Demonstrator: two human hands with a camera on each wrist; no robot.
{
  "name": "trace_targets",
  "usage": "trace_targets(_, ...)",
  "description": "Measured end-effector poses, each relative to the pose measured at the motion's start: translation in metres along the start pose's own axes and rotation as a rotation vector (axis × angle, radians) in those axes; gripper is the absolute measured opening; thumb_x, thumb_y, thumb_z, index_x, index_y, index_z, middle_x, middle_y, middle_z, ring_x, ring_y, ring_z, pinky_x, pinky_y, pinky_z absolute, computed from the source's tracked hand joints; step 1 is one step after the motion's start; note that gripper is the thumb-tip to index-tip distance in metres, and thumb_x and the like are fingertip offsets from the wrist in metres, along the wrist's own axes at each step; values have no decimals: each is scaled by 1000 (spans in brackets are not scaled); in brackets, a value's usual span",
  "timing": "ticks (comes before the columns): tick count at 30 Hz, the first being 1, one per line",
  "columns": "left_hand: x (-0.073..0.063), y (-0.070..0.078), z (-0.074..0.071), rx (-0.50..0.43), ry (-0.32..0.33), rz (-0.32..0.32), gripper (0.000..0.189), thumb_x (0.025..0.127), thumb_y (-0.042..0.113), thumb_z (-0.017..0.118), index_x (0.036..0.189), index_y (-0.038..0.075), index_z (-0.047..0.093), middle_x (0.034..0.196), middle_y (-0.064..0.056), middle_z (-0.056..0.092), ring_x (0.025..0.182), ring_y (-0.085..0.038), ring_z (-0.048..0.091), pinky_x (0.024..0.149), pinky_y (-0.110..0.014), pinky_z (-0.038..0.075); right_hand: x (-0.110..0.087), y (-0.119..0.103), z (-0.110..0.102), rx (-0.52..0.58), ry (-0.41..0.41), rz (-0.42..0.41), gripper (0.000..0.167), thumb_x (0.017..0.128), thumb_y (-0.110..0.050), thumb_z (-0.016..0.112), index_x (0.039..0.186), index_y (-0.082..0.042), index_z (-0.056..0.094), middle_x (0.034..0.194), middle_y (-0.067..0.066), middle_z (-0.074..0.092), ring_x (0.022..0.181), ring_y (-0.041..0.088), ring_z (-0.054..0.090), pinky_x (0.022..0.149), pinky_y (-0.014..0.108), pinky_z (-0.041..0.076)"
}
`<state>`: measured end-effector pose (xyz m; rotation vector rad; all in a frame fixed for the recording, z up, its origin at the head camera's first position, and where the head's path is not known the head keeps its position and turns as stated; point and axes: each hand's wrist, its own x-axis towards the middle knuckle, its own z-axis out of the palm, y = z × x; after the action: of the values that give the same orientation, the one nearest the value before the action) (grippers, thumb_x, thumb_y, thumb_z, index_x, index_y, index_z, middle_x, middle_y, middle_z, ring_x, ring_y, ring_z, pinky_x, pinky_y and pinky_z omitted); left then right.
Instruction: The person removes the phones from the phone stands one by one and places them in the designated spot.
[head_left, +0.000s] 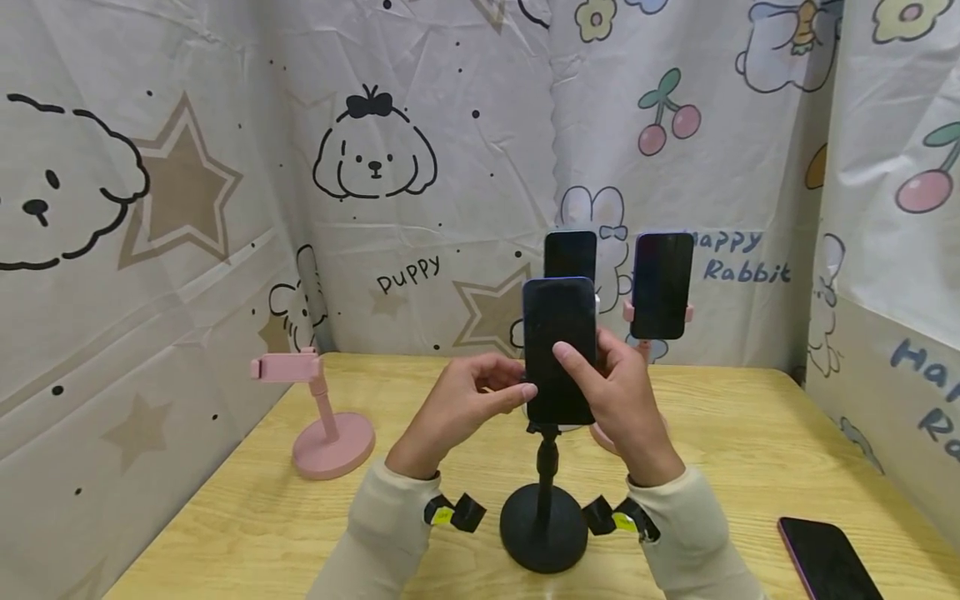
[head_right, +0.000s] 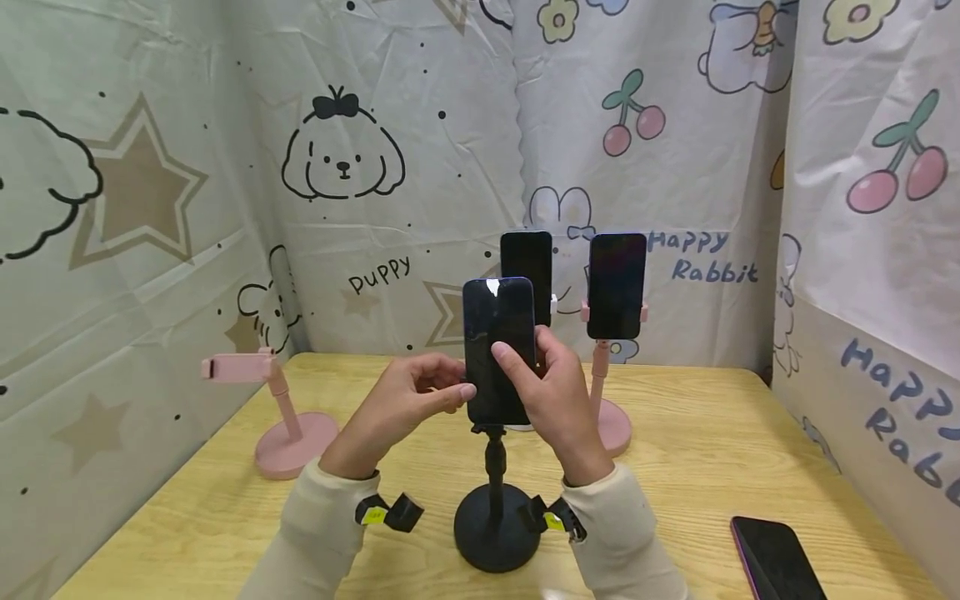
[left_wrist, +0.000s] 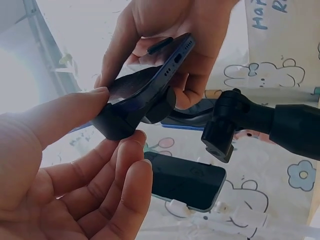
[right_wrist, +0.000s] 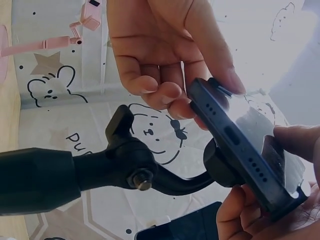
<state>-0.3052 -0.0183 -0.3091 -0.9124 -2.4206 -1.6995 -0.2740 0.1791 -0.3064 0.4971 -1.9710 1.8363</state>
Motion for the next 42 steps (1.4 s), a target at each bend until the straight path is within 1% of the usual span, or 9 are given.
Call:
trace_targets(3,-1,1,-1,-5,-10,-8,28,85,29,76,104,11,70,90,-3,68,78,-20,63,71,-36,54,0,0,0,-3,-21,-17,40,96,-20,61,132,-3,51,117,17,61,99,25,67,76,40,57)
trace_targets(8,-1,2,-2,8,-17,-13,24,84,30,76,101,14,71,89,-1,68,79,-21,63,70,-36,53,0,1,-2,-49,-57,-63,40,97,-18,59,134,-3,49,119,16,61,102,26,66,77,38,57)
trace_targets(15,-1,1,-1,17,6,14,20,83,27,76,97,13,70,86,-1,69,77,-21,62,68,-36,53,2,2,-7,-158,-88,-131,38,98,-18,57,133,-3,51,118,15,63,99,24,68,75,36,57)
trace_targets(21,-3,2,0,5,7,46,19,83,25,77,94,12,69,83,-2,67,74,-21,62,66,-35,53,2,0,-14,-228,-122,-161,36,98,-16,57,131,-3,52,115,14,65,95,22,69,75,35,57)
trace_targets(27,-6,4,1,-6,-13,77,16,83,21,76,92,10,68,79,-2,68,68,-20,63,62,-34,53,-1,-7,-20,-238,-175,-133,37,99,-17,56,133,-5,50,119,14,64,96,21,70,76,36,57)
trace_targets(33,-6,7,3,6,-43,108,14,83,17,76,90,10,66,77,-2,67,64,-18,63,58,-31,53,-5,-15,-26,-284,-191,-80,36,98,-20,57,130,-4,52,114,15,66,92,21,71,74,35,57)
trace_targets(35,-7,8,2,19,-45,116,14,83,18,76,89,10,66,76,-2,67,63,-18,62,56,-31,51,-6,-17,-26,-289,-196,-69,35,98,-20,57,129,-4,52,113,16,66,92,22,71,75,35,57)
trace_targets(38,-8,9,-2,29,-44,110,15,82,18,77,88,11,65,75,-2,66,63,-19,62,56,-30,51,-6,-19,-26,-290,-203,-61,35,98,-20,57,128,-3,53,113,16,66,91,22,71,75,35,57)
trace_targets(42,-9,8,-9,31,-50,104,16,82,20,77,88,11,65,76,-4,65,64,-20,61,56,-30,49,-5,-21,-24,-299,-212,-68,34,98,-20,58,127,-3,54,111,16,66,89,22,71,74,34,57)
